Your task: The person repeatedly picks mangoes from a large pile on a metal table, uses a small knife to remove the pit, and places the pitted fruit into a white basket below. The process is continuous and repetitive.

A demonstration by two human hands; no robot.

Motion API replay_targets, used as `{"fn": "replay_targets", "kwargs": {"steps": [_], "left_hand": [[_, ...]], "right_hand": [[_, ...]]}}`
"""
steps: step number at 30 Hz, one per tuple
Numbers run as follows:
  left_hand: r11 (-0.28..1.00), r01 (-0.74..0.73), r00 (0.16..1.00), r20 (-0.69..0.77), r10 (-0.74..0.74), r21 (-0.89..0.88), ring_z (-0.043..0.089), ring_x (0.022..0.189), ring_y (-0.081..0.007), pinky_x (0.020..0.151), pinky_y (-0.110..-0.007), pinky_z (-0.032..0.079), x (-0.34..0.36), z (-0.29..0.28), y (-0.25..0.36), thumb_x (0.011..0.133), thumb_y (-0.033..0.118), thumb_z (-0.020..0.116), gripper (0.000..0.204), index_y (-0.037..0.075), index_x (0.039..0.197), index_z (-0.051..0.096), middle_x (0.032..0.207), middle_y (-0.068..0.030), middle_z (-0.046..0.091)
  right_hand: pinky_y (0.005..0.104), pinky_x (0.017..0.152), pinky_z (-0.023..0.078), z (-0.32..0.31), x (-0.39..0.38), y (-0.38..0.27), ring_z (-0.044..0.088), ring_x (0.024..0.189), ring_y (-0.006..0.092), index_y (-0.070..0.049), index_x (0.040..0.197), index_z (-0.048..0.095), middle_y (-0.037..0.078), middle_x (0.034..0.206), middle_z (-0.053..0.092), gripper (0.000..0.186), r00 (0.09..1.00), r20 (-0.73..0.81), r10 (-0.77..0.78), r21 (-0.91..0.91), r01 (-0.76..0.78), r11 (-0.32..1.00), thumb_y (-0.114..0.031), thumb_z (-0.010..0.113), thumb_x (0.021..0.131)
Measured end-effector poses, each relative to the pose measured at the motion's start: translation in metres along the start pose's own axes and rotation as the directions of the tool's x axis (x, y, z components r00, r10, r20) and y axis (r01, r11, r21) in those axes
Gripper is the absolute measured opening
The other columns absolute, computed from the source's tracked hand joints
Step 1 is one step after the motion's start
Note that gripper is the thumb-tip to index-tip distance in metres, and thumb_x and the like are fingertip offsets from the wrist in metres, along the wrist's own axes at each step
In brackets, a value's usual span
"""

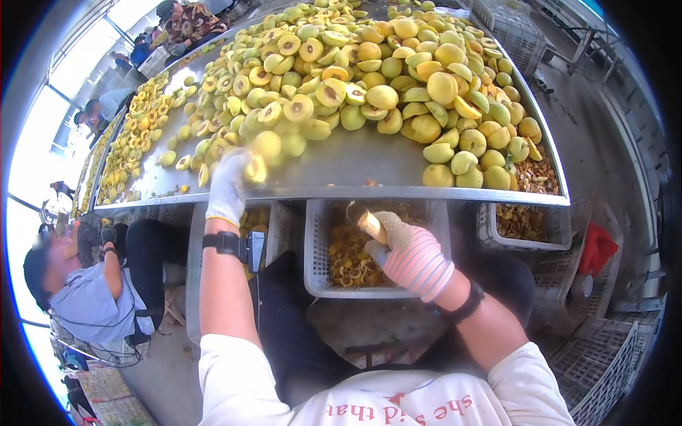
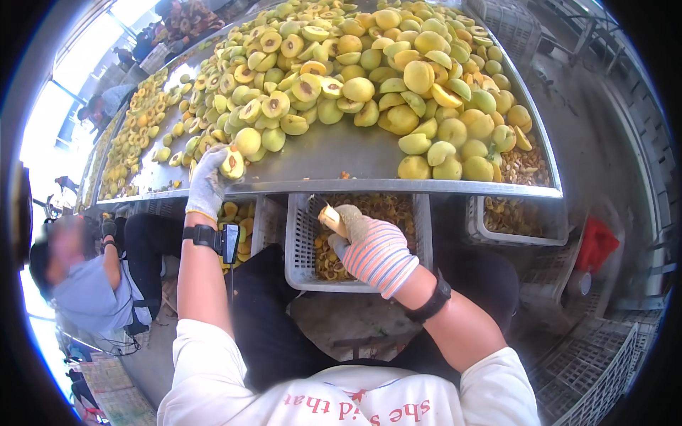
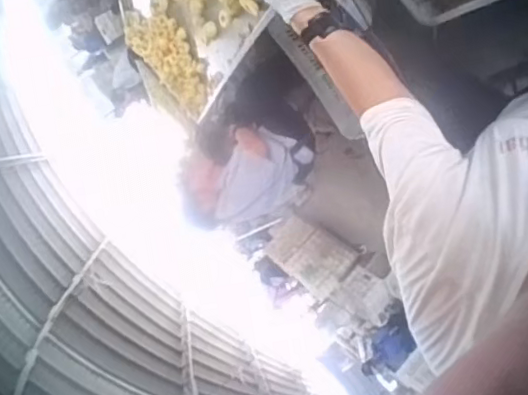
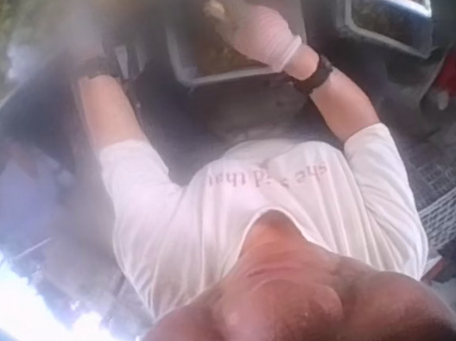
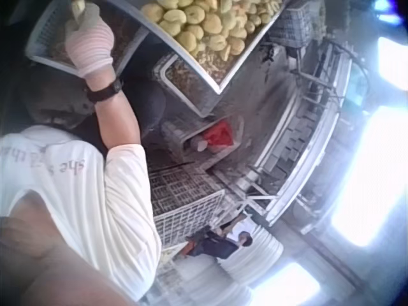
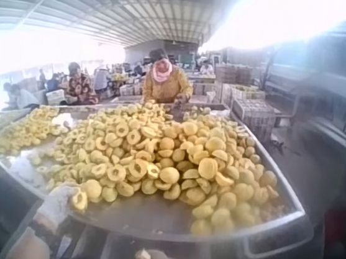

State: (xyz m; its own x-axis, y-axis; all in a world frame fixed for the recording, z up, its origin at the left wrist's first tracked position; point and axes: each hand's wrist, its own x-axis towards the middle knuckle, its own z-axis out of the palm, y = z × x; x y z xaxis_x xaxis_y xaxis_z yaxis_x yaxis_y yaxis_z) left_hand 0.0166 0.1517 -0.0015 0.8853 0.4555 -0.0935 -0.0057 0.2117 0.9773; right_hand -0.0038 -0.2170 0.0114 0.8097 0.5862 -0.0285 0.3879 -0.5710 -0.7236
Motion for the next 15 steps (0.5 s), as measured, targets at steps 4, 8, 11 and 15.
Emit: {"fn": "replay_targets", "kwargs": {"steps": [4, 8, 11, 15], "left_hand": [[0.984, -0.01, 0.935, 0.346, 0.072, -0.178, 0.071, 0.097, -0.0237, 0.088, -0.032, 0.058, -0.073, 0.067, 0.032, 0.092, 0.017, 0.067, 0.043, -0.001, 0.129, 0.056, 0.118, -0.0137, 0.07], [0.965, 0.023, 0.913, 0.399, 0.086, -0.26, 0.07, 0.093, -0.0243, 0.081, -0.034, 0.06, -0.106, 0.104, 0.016, 0.101, 0.022, 0.054, 0.042, -0.005, 0.133, 0.054, 0.115, -0.0167, 0.069], [0.932, 0.119, 0.91, 0.414, 0.036, -0.342, 0.069, 0.098, -0.0237, 0.087, -0.035, 0.058, -0.115, 0.127, 0.003, 0.102, 0.016, 0.051, 0.036, -0.005, 0.131, 0.053, 0.117, -0.0175, 0.068], [0.952, 0.02, 0.911, 0.397, 0.108, -0.307, 0.068, 0.104, -0.0269, 0.093, -0.038, 0.057, -0.118, 0.136, -0.015, 0.108, 0.021, 0.036, 0.037, -0.005, 0.124, 0.057, 0.118, -0.0206, 0.068]], "right_hand": [[0.0472, 0.071, 0.053, -0.001, 0.001, -0.013, 0.068, 0.083, 0.0433, -0.006, 0.123, 0.057, 0.023, 0.088, 0.069, 0.043, 0.997, -0.053, -0.047, 0.23, 0.058, 0.971, -0.025, 0.073, 0.089], [0.0454, 0.071, 0.053, 0.005, 0.003, -0.026, 0.067, 0.081, 0.0434, -0.005, 0.12, 0.059, 0.022, 0.087, 0.069, 0.04, 0.992, -0.095, -0.086, 0.386, 0.117, 0.915, -0.025, 0.074, 0.088], [0.0456, 0.069, 0.052, 0.011, 0.007, -0.024, 0.066, 0.08, 0.0438, -0.004, 0.112, 0.06, 0.022, 0.086, 0.068, 0.035, 0.992, -0.108, -0.069, 0.318, 0.101, 0.943, -0.025, 0.074, 0.088], [0.0435, 0.067, 0.051, 0.01, 0.015, -0.022, 0.066, 0.076, 0.0378, -0.004, 0.11, 0.06, 0.019, 0.083, 0.067, 0.031, 0.998, 0.002, 0.055, 0.234, -0.054, 0.971, -0.023, 0.073, 0.089]]}}
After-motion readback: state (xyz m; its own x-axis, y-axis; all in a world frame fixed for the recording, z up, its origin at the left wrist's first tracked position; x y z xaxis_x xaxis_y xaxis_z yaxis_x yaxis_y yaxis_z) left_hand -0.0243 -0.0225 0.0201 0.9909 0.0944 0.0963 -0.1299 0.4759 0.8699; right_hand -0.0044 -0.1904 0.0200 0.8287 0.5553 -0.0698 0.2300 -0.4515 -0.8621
